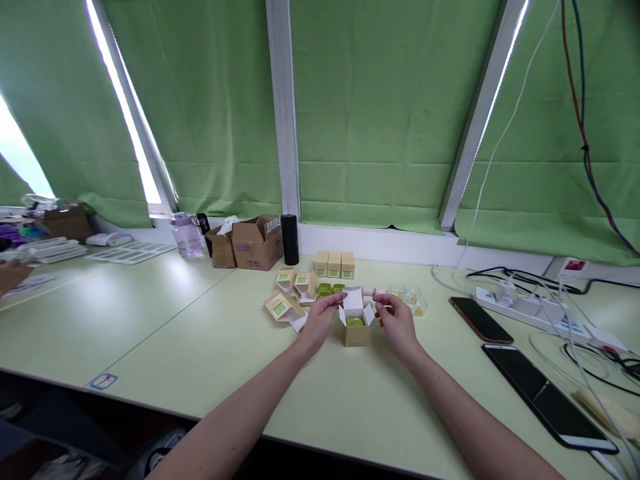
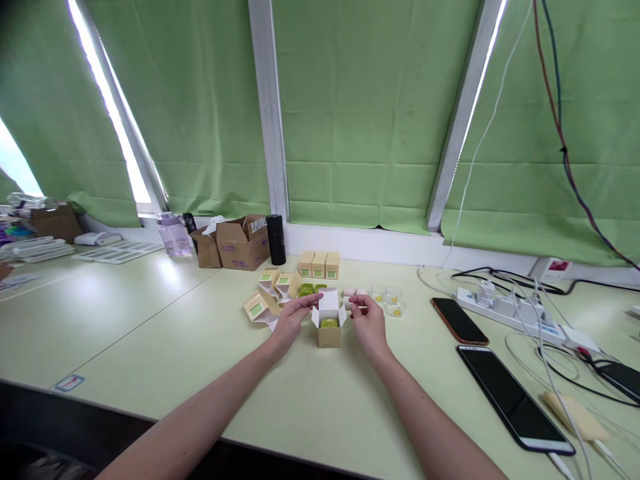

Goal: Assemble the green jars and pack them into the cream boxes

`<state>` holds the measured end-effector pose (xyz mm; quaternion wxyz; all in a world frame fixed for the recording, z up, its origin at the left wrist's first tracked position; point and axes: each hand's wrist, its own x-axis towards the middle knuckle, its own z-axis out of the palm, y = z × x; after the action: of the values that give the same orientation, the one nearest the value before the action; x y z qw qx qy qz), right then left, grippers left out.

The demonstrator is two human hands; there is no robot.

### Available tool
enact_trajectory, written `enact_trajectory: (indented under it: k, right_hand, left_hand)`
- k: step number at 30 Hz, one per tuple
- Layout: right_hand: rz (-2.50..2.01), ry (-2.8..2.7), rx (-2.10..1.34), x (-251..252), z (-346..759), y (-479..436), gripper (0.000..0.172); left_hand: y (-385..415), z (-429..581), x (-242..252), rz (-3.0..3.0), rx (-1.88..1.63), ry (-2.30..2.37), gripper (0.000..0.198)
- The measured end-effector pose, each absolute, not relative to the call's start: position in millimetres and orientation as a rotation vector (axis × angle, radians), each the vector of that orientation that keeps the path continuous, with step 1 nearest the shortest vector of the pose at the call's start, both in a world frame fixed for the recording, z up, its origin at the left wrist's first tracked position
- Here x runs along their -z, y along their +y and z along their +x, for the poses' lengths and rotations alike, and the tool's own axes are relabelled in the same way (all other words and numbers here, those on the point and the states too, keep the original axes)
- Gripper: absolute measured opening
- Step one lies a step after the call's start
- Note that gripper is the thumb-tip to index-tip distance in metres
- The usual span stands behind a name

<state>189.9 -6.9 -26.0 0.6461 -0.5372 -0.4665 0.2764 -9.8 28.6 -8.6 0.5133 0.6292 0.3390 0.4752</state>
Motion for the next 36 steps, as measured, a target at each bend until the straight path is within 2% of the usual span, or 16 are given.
enact_trajectory:
  k: [11,36]
  right_hand:
    - [-1.148,-0.981,-0.789,24.6,182.5,-8.0,0.045]
    - [-1.143,-0.88,-0.939,18.7,177.0,-14.8,0.042]
  left_hand:
    - [29.0,-3.9,13.7,1.649,-1.177,0.756,0.035]
    - [18.2,-1.2,9.7,1.811,-1.105,0.897,0.036]
